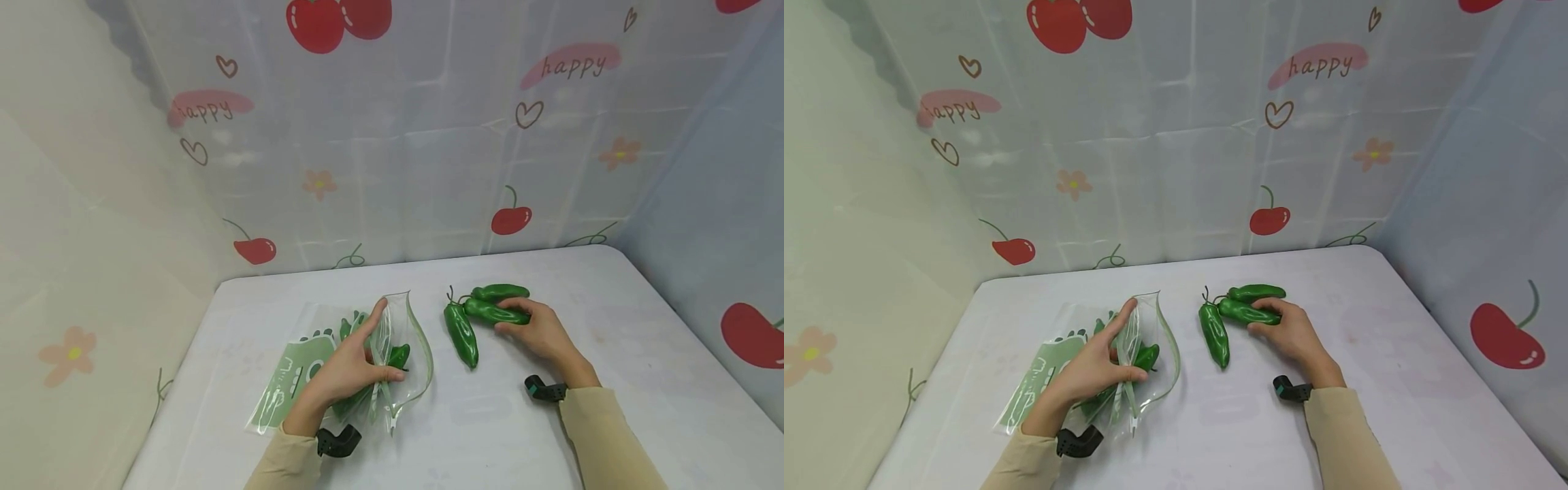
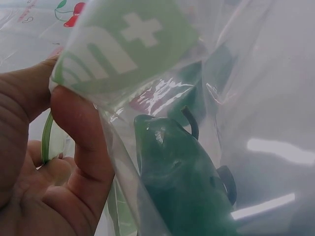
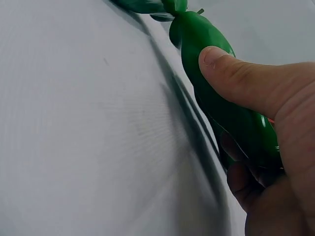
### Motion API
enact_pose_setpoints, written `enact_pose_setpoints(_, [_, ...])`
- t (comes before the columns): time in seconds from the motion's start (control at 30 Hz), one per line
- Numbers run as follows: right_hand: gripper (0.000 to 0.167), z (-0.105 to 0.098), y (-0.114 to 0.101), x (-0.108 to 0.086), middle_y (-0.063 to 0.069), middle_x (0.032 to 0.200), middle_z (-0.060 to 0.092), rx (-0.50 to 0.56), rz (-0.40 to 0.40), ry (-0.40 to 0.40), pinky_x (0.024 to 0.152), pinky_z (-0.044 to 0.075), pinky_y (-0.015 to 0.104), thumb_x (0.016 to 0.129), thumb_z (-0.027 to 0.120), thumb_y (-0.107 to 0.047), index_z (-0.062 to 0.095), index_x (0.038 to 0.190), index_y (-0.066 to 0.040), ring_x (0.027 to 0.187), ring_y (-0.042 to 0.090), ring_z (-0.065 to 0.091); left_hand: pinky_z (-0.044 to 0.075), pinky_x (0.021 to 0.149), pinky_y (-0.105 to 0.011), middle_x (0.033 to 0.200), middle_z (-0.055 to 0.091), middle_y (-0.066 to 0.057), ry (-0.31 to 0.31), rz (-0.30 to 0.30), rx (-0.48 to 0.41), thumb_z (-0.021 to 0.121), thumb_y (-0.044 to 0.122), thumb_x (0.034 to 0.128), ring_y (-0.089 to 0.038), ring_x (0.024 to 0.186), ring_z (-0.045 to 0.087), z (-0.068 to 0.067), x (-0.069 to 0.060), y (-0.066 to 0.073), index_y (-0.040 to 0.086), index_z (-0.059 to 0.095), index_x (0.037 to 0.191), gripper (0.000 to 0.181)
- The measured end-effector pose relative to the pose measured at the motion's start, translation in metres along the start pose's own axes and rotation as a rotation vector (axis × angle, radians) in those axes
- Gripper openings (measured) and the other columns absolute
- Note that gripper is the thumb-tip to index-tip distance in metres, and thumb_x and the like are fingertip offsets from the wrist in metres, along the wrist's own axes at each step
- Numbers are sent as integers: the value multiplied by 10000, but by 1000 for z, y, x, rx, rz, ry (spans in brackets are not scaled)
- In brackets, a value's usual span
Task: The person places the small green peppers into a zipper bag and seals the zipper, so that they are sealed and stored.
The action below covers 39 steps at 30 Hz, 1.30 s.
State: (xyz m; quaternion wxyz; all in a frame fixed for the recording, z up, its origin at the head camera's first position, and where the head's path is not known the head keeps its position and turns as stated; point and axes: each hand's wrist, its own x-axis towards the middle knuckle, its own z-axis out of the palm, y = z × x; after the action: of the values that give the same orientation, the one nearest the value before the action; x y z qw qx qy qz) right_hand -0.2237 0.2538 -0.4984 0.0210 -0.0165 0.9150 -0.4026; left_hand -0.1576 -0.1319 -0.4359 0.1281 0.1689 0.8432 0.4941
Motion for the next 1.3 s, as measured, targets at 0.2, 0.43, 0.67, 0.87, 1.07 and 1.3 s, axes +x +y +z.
enact_pose_setpoints(0.2, [507, -3, -3, 0, 228, 1482, 521, 10, 8, -10, 1109, 359, 634, 879, 832, -375, 656, 1313, -180, 1338, 404, 475, 484, 554, -304, 1655, 316, -24, -3, 2, 1, 918, 293, 791, -118, 510, 468, 0, 0, 0, 437, 86, 1653, 1207])
enact_pose_setpoints(0.43, [524, -6, -6, -1, 228, 1489, 516, 16, -10, -1, 1106, 369, 625, 870, 837, -389, 658, 1312, -172, 1332, 402, 482, 487, 562, -303, 1605, 369, -50, 1, -1, -4, 925, 299, 780, -114, 512, 470, 0, 1, -2, 463, 84, 1645, 1217])
enact_pose_setpoints(0.67, [518, -12, -14, -4, 225, 1490, 517, 30, -24, 9, 1073, 412, 596, 876, 837, -358, 661, 1320, -156, 1295, 387, 496, 480, 556, -299, 1636, 332, -18, -3, 7, -4, 923, 322, 780, -112, 510, 453, 0, 1, -2, 470, 80, 1642, 1214])
enact_pose_setpoints(0.87, [501, -16, -21, -6, 217, 1497, 515, 30, -30, 9, 1080, 423, 599, 887, 829, -340, 655, 1324, -167, 1309, 389, 493, 480, 550, -300, 1642, 322, -15, -8, 4, -12, 920, 314, 785, -114, 508, 461, 0, 1, -2, 470, 78, 1642, 1211])
enact_pose_setpoints(1.07, [504, -19, -28, -8, 197, 1471, 546, 43, -47, 16, 1064, 448, 581, 884, 833, -336, 659, 1329, -177, 1300, 374, 512, 485, 547, -302, 1639, 327, -26, -5, 6, -16, 923, 315, 781, -115, 508, 474, 0, 1, -3, 464, 80, 1644, 1216])
enact_pose_setpoints(1.3, [516, -24, -36, -13, 151, 1413, 606, 70, -94, 23, 1040, 465, 523, 855, 853, -376, 681, 1304, -186, 1269, 330, 543, 471, 533, -296, 1634, 329, -36, -4, 4, -13, 918, 280, 791, -118, 497, 448, 0, 0, -1, 446, 78, 1651, 1213])
